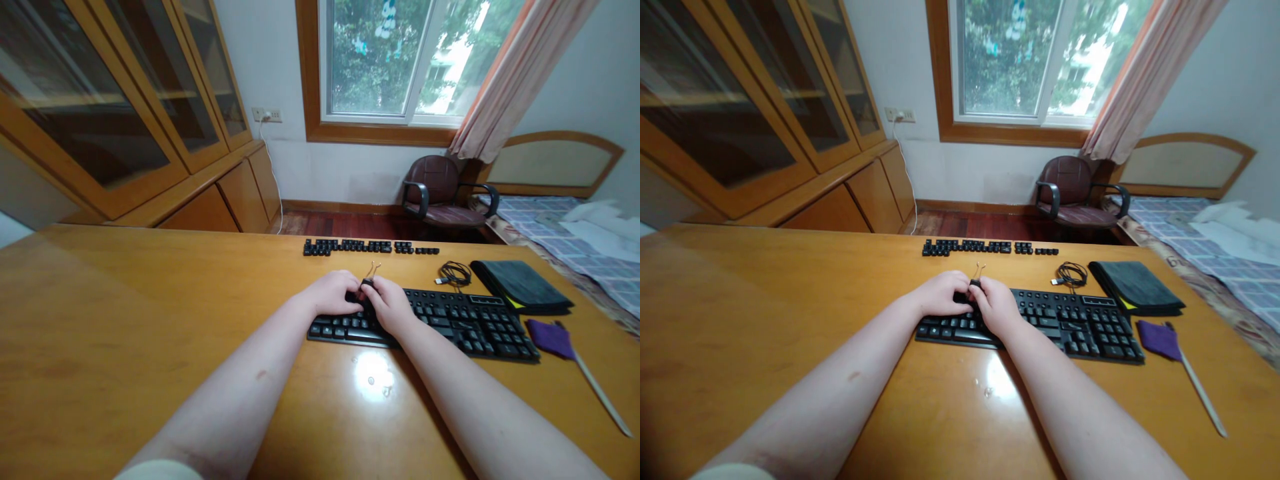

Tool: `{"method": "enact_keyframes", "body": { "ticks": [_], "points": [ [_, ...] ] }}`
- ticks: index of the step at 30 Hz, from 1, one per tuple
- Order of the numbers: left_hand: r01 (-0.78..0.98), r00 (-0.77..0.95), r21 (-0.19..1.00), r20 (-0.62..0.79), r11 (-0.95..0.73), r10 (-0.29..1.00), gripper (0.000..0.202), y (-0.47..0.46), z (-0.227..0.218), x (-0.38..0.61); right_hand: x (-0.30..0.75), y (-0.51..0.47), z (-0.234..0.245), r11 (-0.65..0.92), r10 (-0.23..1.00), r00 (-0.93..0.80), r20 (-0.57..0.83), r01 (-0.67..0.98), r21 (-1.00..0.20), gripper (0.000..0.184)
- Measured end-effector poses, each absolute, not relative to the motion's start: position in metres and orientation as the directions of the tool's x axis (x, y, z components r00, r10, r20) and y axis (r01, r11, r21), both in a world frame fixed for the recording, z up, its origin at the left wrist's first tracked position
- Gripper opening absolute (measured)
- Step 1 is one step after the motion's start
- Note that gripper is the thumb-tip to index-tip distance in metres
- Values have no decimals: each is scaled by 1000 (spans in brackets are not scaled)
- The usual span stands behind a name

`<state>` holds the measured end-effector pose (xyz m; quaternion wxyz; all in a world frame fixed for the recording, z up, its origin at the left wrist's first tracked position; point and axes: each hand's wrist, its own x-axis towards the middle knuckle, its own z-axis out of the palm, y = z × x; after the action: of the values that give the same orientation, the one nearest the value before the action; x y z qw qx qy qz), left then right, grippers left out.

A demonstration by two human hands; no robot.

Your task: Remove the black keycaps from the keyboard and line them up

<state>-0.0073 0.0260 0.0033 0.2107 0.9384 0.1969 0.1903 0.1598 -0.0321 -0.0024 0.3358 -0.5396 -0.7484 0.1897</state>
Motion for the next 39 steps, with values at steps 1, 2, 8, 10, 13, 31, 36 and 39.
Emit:
{"method": "enact_keyframes", "body": {
  "ticks": [1, 2, 8, 10, 13, 31, 36, 39],
  "points": [
    [276, 853, 496, 268, -823, 448, 10, 27, 3, -7, 160, -32, -3, 338, 936, -179, 303, 695, -635, 27],
    [262, 856, 520, 263, -813, 445, 10, 27, 3, -7, 160, -33, -3, 328, 938, -165, 306, 709, -624, 27],
    [221, 858, 575, 269, -787, 437, 7, 29, 2, -7, 160, -33, -5, 291, 948, -125, 292, 712, -639, 29],
    [220, 857, 575, 272, -788, 438, 7, 29, 2, -7, 160, -33, -5, 305, 944, -136, 301, 707, -638, 29],
    [233, 855, 567, 269, -790, 444, 7, 29, 3, -8, 160, -34, -5, 370, 922, -201, 331, 707, -602, 26],
    [240, 872, 655, 179, -716, 456, 10, 32, 6, -10, 161, -33, -3, 407, 913, -266, 309, 646, -646, 22],
    [267, 853, 637, 193, -723, 484, 11, 32, 2, -8, 162, -36, -4, 355, 932, -194, 306, 659, -663, 23],
    [259, 846, 658, 200, -708, 495, 11, 33, -1, -8, 164, -33, -7, 271, 954, -11, 298, 451, -850, 26]
  ]
}}
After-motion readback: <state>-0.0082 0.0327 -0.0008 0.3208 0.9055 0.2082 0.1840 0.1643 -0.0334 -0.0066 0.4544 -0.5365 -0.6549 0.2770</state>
